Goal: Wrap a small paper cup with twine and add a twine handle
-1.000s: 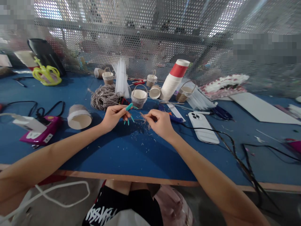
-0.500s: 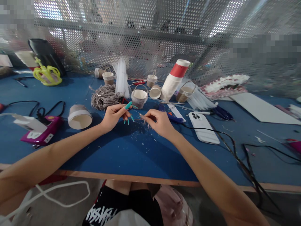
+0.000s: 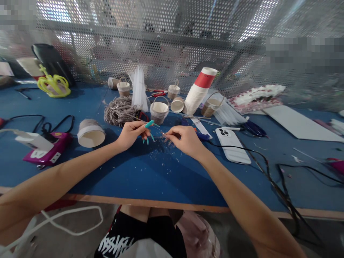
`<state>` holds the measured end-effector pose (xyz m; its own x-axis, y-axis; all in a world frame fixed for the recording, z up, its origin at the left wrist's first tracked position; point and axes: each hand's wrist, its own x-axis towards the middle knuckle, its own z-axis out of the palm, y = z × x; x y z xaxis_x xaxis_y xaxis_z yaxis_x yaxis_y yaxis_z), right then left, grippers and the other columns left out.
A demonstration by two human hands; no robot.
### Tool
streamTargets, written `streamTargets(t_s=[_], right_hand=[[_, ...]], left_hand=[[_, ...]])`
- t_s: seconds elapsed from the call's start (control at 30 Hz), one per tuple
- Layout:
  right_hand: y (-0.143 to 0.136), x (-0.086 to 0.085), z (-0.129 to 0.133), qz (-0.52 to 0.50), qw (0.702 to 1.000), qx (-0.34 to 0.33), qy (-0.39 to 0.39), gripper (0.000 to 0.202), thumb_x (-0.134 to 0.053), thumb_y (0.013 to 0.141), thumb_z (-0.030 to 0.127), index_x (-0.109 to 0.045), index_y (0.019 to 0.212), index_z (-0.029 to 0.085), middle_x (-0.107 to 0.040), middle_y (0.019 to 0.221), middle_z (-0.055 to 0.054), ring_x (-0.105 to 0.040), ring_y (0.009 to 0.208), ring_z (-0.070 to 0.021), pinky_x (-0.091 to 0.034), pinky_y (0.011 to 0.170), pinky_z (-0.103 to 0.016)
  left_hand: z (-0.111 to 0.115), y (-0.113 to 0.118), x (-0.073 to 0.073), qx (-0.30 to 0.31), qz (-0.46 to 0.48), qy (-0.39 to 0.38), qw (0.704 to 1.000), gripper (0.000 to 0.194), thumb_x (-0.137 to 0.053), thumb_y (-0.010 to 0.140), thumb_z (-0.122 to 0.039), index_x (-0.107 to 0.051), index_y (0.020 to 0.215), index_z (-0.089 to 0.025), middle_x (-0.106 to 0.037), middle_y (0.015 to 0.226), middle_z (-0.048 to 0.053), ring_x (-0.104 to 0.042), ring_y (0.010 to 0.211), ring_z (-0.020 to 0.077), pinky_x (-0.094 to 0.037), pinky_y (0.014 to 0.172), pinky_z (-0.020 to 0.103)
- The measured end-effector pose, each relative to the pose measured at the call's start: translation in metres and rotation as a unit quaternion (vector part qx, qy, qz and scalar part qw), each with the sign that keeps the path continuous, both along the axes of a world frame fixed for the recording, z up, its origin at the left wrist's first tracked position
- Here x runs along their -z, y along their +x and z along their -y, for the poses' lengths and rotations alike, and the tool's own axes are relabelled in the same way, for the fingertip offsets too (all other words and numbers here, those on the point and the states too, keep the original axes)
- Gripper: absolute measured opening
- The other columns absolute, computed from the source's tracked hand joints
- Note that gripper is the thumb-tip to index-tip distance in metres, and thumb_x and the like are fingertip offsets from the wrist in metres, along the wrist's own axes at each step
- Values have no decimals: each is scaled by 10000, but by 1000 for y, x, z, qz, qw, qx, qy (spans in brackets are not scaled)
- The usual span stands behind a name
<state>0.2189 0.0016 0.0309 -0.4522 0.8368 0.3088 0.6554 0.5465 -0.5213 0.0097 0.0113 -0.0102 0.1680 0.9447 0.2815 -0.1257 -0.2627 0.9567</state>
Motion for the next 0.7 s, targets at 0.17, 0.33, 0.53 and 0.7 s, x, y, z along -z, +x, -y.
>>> streamTargets(t_s=[0.17, 0.33, 0.53, 0.7], right_hand=[[0, 1, -1, 27, 998, 26, 47, 157, -595, 792, 171, -669, 655, 154, -659, 642, -40, -548, 575, -117, -386, 578, -264], [-2, 3, 0, 21, 998, 30, 51, 134, -622, 768, 161, -660, 640, 161, -673, 664, -38, -575, 596, -129, -404, 594, -273], [-3, 2, 4, 14, 998, 35, 49, 170, -619, 764, 150, -608, 596, 169, -648, 630, -28, -543, 562, -116, -392, 571, -270], [-4, 4, 5, 13, 999, 29, 43, 196, -634, 755, 155, -557, 576, 166, -617, 622, -24, -514, 561, -108, -362, 543, -257]], left_hand=[[-1, 0, 2, 0, -16, -1, 1000, 309, -663, 745, -418, -677, 676, -117, -676, 605, 36, -566, 443, 70, -489, 454, 188], [-2, -1, 5, 15, -7, 3, 1000, 305, -661, 749, -417, -693, 703, -118, -681, 623, 36, -571, 450, 69, -499, 464, 190], [-1, 0, 6, 17, -20, -2, 1000, 290, -666, 745, -402, -706, 719, -116, -684, 645, 43, -568, 447, 72, -495, 451, 201], [0, 1, 3, 8, -15, -10, 1000, 296, -668, 744, -401, -700, 703, -110, -688, 644, 49, -563, 442, 71, -493, 450, 203]])
